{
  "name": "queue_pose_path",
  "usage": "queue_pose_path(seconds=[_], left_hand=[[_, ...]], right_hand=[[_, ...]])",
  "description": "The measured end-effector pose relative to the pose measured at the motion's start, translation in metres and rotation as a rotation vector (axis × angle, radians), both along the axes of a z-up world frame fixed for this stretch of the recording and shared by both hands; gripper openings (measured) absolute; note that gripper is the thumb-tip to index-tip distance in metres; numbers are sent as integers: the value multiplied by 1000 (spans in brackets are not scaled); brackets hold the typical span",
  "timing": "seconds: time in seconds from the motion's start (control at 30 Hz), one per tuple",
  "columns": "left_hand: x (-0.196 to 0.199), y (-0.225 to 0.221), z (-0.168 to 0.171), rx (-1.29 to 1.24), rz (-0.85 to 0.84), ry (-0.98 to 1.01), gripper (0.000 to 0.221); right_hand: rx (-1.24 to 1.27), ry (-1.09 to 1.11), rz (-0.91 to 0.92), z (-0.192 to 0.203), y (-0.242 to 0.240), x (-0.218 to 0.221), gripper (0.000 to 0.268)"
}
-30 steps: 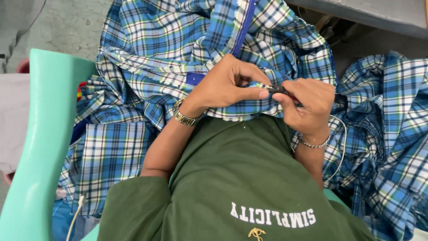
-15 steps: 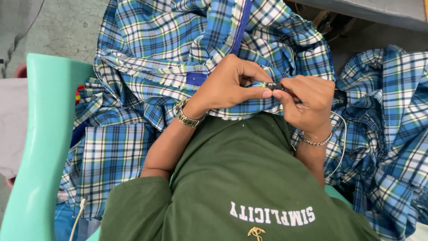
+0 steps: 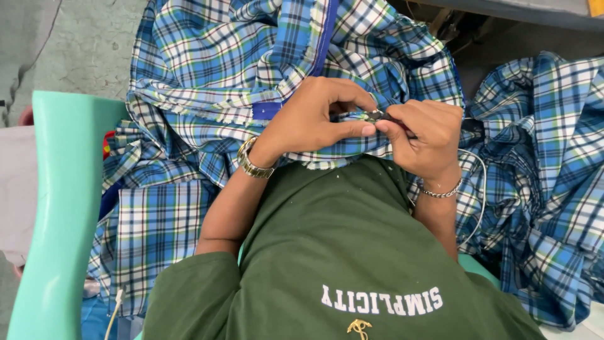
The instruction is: Trimming loose threads from a plaid garment using hand nippers at a finishing station.
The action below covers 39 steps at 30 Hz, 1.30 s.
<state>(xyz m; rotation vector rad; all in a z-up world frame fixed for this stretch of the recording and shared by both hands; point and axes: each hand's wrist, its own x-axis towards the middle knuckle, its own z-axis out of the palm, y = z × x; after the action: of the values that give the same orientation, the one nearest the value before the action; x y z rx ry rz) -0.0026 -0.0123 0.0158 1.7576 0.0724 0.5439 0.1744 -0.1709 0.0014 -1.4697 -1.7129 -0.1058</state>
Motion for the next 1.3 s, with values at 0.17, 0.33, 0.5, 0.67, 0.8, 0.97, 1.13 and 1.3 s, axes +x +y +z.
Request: queue_pose_path(seconds=[0.17,0.33,0.5,0.67,0.8,0.97,1.13,1.3], left_hand=[[-5,1,-5,48,67,9,19],[0,-1,-10,-5,73,-12,15],[3,-1,-13,-184,13,-85,14],[12,3,-20,-210,7,-99,14],[26,5,-14,-227,-26,-141,12],[27,5,-1,-35,-78,-100,18],[25,4,-6,-42,-65,-77,17],[25,6,-9,-50,-74,-55,20]], right_hand=[[-10,3,-34,-3,-1,2,29],[-11,40,-53,-3,0,1,28],[-34,42,-44,-2,-1,0,29],[1,24,-62,-2,1,2,29],[59,14,-81,-1,0,13,29],[28,-147,-107,12,-3,9,51],[5,-129,-72,8,-2,8,50],[1,-108,-68,5,-1,8,49]])
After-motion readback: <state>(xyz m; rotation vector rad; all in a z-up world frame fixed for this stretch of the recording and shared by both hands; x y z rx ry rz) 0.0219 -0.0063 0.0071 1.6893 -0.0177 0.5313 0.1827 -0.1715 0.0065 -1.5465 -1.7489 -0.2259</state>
